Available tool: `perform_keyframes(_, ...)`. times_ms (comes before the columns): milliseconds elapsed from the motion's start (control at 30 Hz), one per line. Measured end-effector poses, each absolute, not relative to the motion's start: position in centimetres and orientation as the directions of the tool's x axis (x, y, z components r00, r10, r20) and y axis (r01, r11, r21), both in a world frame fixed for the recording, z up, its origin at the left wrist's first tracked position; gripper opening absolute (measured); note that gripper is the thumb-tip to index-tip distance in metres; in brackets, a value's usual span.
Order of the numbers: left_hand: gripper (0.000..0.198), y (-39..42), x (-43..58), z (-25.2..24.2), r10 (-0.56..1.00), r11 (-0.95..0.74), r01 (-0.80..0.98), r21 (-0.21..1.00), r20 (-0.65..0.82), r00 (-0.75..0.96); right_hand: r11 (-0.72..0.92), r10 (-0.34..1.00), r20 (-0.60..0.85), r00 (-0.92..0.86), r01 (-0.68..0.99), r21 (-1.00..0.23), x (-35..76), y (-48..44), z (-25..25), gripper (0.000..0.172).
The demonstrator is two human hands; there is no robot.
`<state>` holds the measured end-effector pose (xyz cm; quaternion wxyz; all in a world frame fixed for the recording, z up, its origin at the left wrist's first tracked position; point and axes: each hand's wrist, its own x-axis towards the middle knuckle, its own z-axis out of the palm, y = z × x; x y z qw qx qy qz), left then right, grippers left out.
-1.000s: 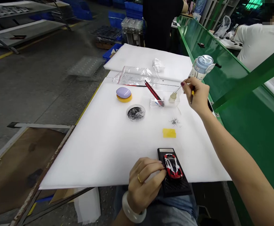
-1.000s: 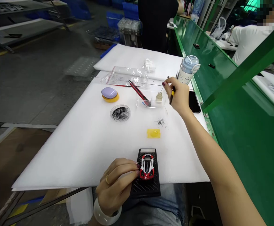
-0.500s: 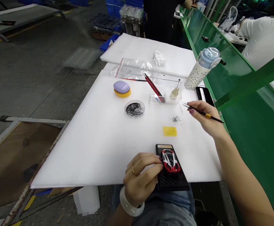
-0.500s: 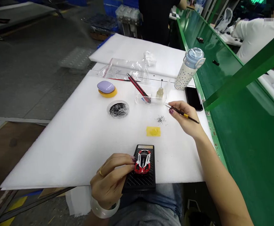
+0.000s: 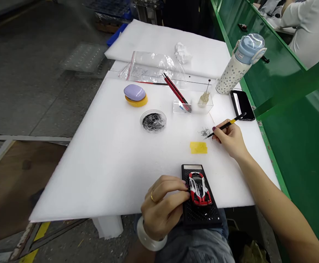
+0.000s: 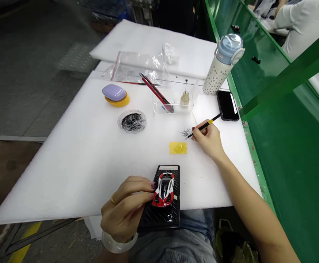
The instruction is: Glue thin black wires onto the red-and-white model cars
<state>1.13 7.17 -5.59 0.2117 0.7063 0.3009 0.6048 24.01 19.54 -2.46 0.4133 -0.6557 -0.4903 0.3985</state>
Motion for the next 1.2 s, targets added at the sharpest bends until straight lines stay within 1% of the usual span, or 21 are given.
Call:
perform_keyframes(133, 0.024, 7.1, 1.1, -5.5, 0.687, -0.722, 0.183, 0.667, 0.721, 0.086, -0.187, 0.967, -0.120, 0.225, 0.308, -0.933, 23.7, 19.7, -2.7, 0.021)
perform_keyframes(233, 0.023, 7.2, 1.1, -5.3, 0.687, -0.721, 0.198, 0.663, 0.722, 0.083, -0.142, 0.976, -0.089, 0.197, 0.276, -0.951, 23.9, 19.8, -3.0, 0.026)
perform_keyframes(367, 0.024, 7.3, 1.2, -5.0, 0.687, -0.720, 0.202, 0.664, 0.723, 0.076, -0.054, 0.990, -0.033, 0.135, 0.161, -0.985, 24.4, 19.2, -2.7, 0.035)
perform_keyframes(433, 0.024, 7.4, 1.2, -4.9, 0.690, -0.717, 0.207, 0.666, 0.721, 0.072, -0.031, 0.994, -0.020, 0.111, 0.101, -0.994, 24.6, 18.3, -2.4, 0.039)
perform_keyframes(500, 0.023, 7.4, 1.2, -4.9, 0.691, -0.715, 0.213, 0.666, 0.720, 0.071, -0.019, 0.995, -0.012, 0.095, 0.074, -0.997, 24.9, 17.3, -2.3, 0.043)
perform_keyframes(600, 0.023, 7.4, 1.3, -5.0, 0.683, -0.722, 0.211, 0.658, 0.727, 0.071, 0.001, 0.997, 0.008, 0.082, 0.095, -0.995, 25.4, 15.8, -2.8, 0.041)
perform_keyframes(733, 0.023, 7.4, 1.3, -5.1, 0.677, -0.728, 0.206, 0.654, 0.733, 0.065, 0.054, 0.995, 0.068, 0.079, 0.166, -0.985, 25.5, 14.9, -3.7, 0.035)
perform_keyframes(833, 0.023, 7.3, 1.3, -5.1, 0.684, -0.721, 0.208, 0.660, 0.726, 0.069, 0.083, 0.991, 0.102, 0.084, 0.203, -0.976, 25.2, 14.8, -3.8, 0.034)
perform_keyframes(1000, 0.023, 7.3, 1.3, -5.1, 0.680, -0.725, 0.218, 0.654, 0.730, 0.071, 0.084, 0.992, 0.104, 0.065, 0.259, -0.962, 24.9, 14.8, -3.4, 0.037)
perform_keyframes(1200, 0.023, 7.3, 1.3, -5.1, 0.685, -0.720, 0.217, 0.660, 0.726, 0.063, 0.088, 0.992, 0.109, 0.068, 0.262, -0.961, 24.8, 14.7, -3.4, 0.037)
